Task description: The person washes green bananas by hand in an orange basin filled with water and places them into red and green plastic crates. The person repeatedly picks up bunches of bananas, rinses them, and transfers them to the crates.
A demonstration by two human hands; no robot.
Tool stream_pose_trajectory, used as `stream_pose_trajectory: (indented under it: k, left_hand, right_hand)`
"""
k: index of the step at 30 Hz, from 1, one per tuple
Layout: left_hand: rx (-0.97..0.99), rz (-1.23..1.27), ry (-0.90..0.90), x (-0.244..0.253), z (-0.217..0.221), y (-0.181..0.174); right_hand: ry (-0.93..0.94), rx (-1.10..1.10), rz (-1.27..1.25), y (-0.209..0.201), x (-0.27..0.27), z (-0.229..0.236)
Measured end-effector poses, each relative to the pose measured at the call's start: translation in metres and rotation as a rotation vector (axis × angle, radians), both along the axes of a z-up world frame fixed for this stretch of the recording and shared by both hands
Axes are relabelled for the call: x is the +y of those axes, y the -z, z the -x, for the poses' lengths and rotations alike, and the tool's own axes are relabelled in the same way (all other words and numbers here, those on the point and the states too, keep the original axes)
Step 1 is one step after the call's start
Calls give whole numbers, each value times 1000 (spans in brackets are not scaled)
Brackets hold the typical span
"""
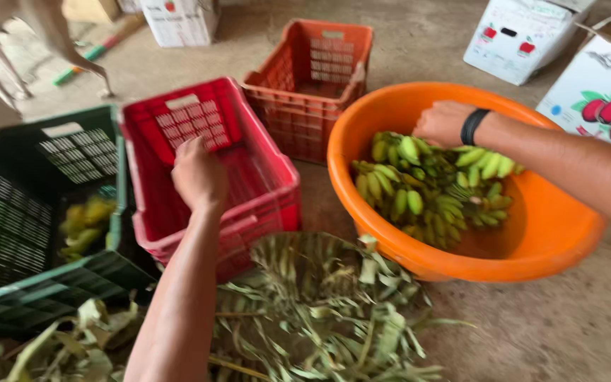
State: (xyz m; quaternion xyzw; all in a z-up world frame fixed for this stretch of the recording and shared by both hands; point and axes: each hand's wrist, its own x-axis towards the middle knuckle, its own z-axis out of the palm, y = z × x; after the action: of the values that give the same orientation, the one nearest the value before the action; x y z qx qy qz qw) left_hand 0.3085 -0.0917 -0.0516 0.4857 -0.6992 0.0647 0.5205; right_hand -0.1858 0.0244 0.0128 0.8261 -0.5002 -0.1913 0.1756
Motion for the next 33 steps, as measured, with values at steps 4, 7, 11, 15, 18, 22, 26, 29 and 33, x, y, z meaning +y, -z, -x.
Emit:
stream_pose_trajectory:
  k: [4, 7, 11, 15, 18, 22, 26, 29, 33]
  left_hand:
    - [-89, -77, 298, 35, 95, -2]
    - [-104, -98, 571, 63, 143, -1]
    - [-154, -115, 742, 99, 183, -2]
    - [-206, -202, 775, 122, 201, -2]
    - [-221, -109, 825, 127, 212, 3]
    - [-260, -138, 861, 133, 217, 13]
    - [-231, -111, 908, 128, 217, 10]
    - [-227, -98, 880, 129, 214, 12]
    - [-303, -91, 888, 131, 216, 12]
  right_hand:
    - [212, -96, -143, 65, 37, 28]
    - [336, -154, -266, 120, 34, 50]
    - [430, -47, -410, 201, 24, 77]
    - [-101, -257, -401, 262, 53, 85]
    - [484, 31, -799, 267, 61, 100]
    - [470, -121, -759, 262, 77, 113]
    - [665, -316, -807, 253, 91, 103]
    - [625, -314, -918, 239, 100, 80]
    - [905, -332, -908, 198, 97, 52]
